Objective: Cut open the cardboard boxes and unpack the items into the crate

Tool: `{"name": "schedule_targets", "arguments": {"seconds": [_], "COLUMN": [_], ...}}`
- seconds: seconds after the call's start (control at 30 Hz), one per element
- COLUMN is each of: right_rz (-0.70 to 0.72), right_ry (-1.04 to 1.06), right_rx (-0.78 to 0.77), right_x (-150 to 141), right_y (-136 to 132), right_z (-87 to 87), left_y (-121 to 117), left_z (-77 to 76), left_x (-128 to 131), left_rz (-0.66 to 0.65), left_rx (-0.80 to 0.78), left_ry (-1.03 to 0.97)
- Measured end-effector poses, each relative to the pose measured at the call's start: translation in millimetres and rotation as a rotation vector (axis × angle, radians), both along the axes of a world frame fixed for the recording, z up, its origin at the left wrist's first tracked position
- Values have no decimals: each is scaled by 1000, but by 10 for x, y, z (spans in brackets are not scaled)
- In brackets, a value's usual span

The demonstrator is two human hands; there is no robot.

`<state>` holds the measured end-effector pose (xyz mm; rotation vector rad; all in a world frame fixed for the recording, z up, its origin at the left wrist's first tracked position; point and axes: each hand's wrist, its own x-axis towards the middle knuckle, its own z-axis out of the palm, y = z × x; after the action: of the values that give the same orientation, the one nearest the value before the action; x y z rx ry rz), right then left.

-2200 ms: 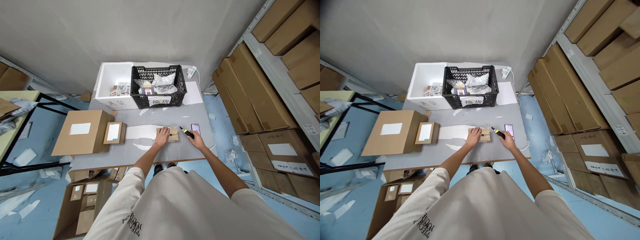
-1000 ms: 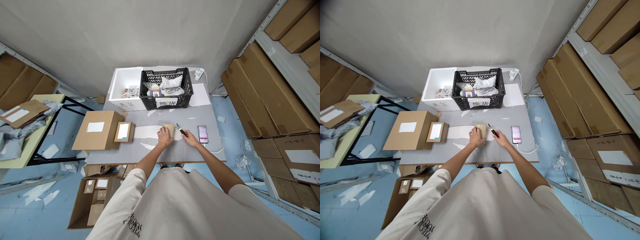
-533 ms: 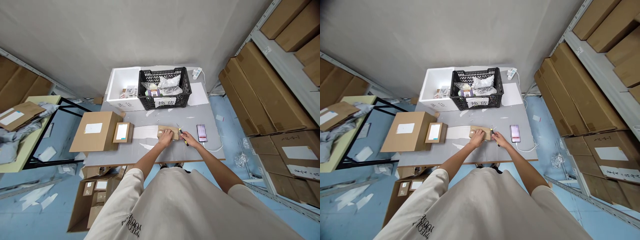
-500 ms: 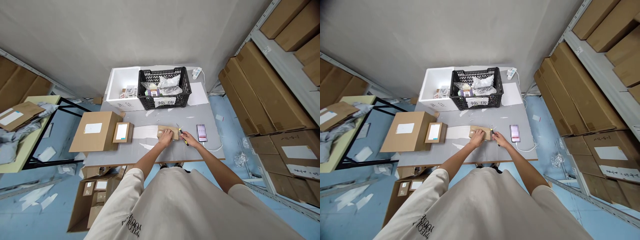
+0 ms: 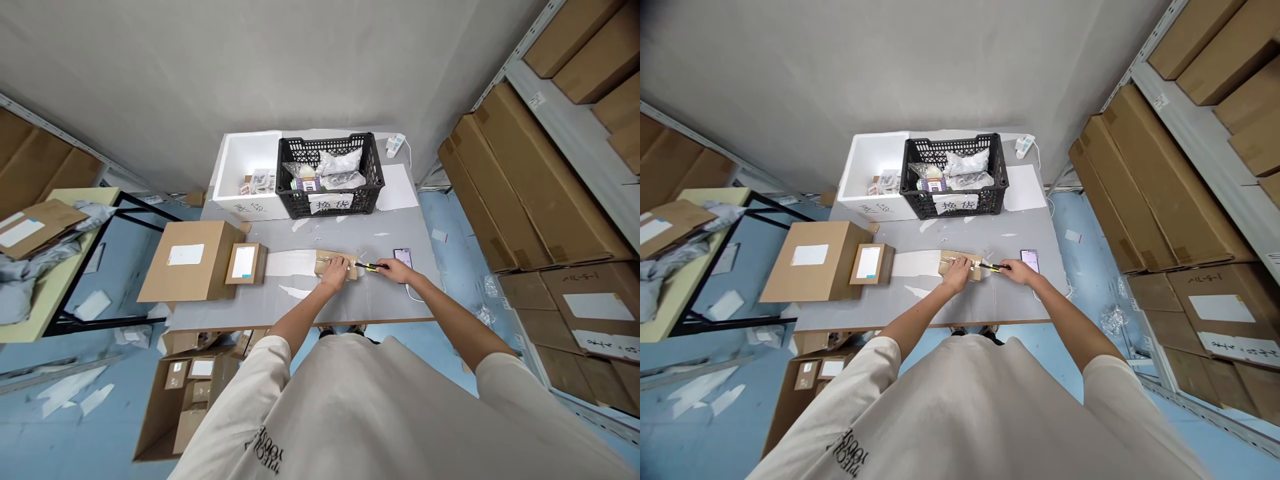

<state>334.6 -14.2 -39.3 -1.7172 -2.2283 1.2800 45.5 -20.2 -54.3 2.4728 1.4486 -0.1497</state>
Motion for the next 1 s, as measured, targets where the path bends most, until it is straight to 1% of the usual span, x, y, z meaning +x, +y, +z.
{"name": "schedule_targets", "arguments": {"seconds": [0.1,0.17,0.23,0.3,0.4,0.6,0.7,0.83,1.0], "right_rz": [144,222,284,309,274,86,13,-19,8], "right_ry": [-152,-218,-257,-266,-209,49,123,164,155], "right_rx": [90,129,165,189,136,-177,-276,-280,-175], "right_x": [-51,-125,-209,-276,-289,-98,-35,-7,13], "right_y": [186,294,373,415,397,131,-6,-108,-145], "right_z": [72,98,98,70,-8,-217,-299,-331,-323], "left_y": [-7,-11,-13,-12,-8,7,17,23,22], "left_z": [-7,-8,-10,-15,-25,-33,-30,-25,-15], "left_x": [0,-3,-11,-21,-32,-31,-33,-40,-43], "left_rz": [-5,-10,-8,-3,-1,8,-6,-10,-27], "left_rx": [22,32,32,23,12,14,0,-8,-17], "left_ry": [13,8,0,-6,-11,-27,-42,-53,-54]}}
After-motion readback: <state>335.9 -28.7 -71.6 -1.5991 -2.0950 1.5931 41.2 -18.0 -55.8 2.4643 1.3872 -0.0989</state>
